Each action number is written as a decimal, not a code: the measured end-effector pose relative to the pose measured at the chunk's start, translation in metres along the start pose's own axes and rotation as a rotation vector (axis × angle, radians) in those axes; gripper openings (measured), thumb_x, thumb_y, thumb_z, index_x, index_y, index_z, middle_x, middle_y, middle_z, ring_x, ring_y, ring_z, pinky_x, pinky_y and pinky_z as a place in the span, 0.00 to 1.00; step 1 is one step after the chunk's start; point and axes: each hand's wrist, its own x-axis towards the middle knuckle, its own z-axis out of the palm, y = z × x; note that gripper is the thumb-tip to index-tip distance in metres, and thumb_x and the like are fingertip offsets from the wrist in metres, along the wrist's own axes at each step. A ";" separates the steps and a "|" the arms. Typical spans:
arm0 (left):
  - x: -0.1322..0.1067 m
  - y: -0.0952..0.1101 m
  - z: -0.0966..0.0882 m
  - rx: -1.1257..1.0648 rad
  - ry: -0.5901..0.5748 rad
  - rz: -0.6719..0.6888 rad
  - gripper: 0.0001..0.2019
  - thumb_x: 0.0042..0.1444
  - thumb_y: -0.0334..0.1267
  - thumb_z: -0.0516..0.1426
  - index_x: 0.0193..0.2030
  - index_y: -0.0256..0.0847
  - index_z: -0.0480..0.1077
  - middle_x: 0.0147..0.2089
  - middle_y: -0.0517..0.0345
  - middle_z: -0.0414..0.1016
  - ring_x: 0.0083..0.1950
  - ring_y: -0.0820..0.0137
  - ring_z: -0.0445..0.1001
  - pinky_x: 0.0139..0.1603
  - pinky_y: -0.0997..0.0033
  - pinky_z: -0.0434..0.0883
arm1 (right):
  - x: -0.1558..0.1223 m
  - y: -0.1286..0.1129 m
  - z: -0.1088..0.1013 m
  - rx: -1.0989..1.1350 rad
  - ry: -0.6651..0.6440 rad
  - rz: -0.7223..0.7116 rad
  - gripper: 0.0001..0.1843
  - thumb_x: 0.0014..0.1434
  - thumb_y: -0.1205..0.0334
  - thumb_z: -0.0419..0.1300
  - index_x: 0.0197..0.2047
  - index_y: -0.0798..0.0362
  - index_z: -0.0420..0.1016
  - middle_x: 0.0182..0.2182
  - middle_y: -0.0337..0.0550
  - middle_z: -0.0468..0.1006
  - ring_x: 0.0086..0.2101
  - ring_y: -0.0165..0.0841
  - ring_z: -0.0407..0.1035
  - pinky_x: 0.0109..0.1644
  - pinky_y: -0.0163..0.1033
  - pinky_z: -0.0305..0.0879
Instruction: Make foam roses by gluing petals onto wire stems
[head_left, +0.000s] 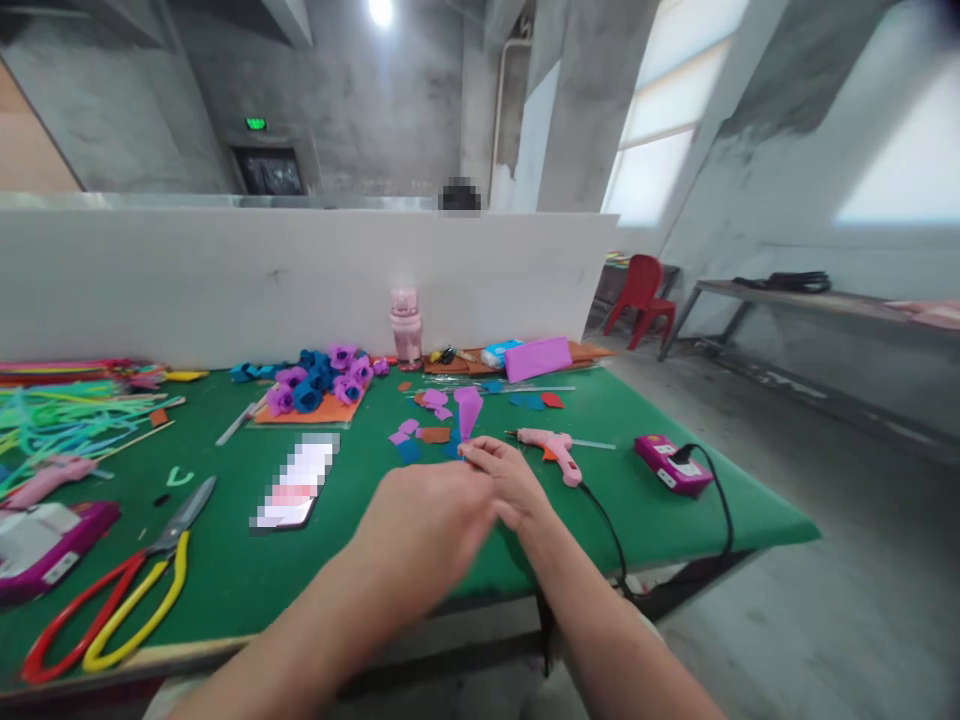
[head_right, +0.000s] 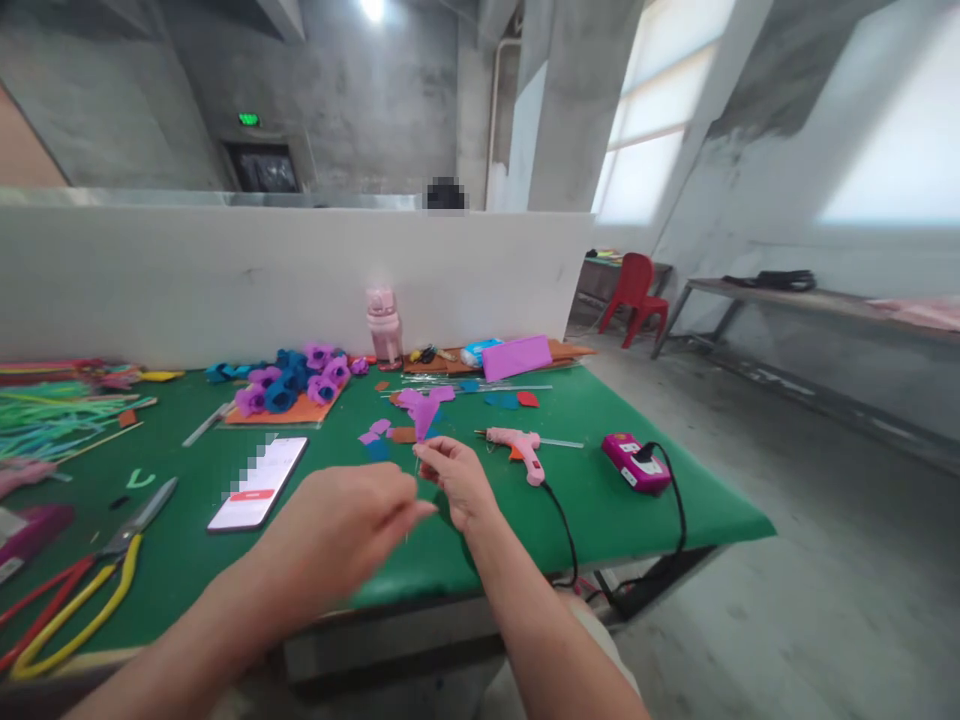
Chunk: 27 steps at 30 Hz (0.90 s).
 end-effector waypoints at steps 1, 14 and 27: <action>0.010 -0.006 -0.004 0.143 -0.016 0.031 0.07 0.43 0.43 0.60 0.20 0.45 0.70 0.24 0.54 0.71 0.36 0.59 0.71 0.34 0.67 0.64 | 0.000 0.002 0.000 0.016 0.003 -0.022 0.11 0.39 0.59 0.68 0.23 0.54 0.72 0.21 0.34 0.69 0.23 0.25 0.60 0.31 0.33 0.57; 0.018 -0.087 0.010 -0.442 -0.078 -0.357 0.15 0.47 0.47 0.59 0.35 0.36 0.68 0.31 0.56 0.74 0.19 0.80 0.66 0.17 0.81 0.59 | 0.000 0.021 0.013 -0.133 -0.068 -0.068 0.12 0.41 0.55 0.67 0.24 0.55 0.74 0.21 0.37 0.72 0.25 0.27 0.63 0.33 0.35 0.58; 0.015 -0.093 0.010 -0.509 0.053 -0.375 0.12 0.39 0.39 0.64 0.24 0.36 0.66 0.19 0.66 0.62 0.18 0.80 0.61 0.15 0.81 0.54 | -0.010 0.017 0.022 -0.245 -0.155 -0.108 0.12 0.43 0.56 0.66 0.28 0.55 0.75 0.25 0.39 0.75 0.28 0.29 0.66 0.35 0.35 0.60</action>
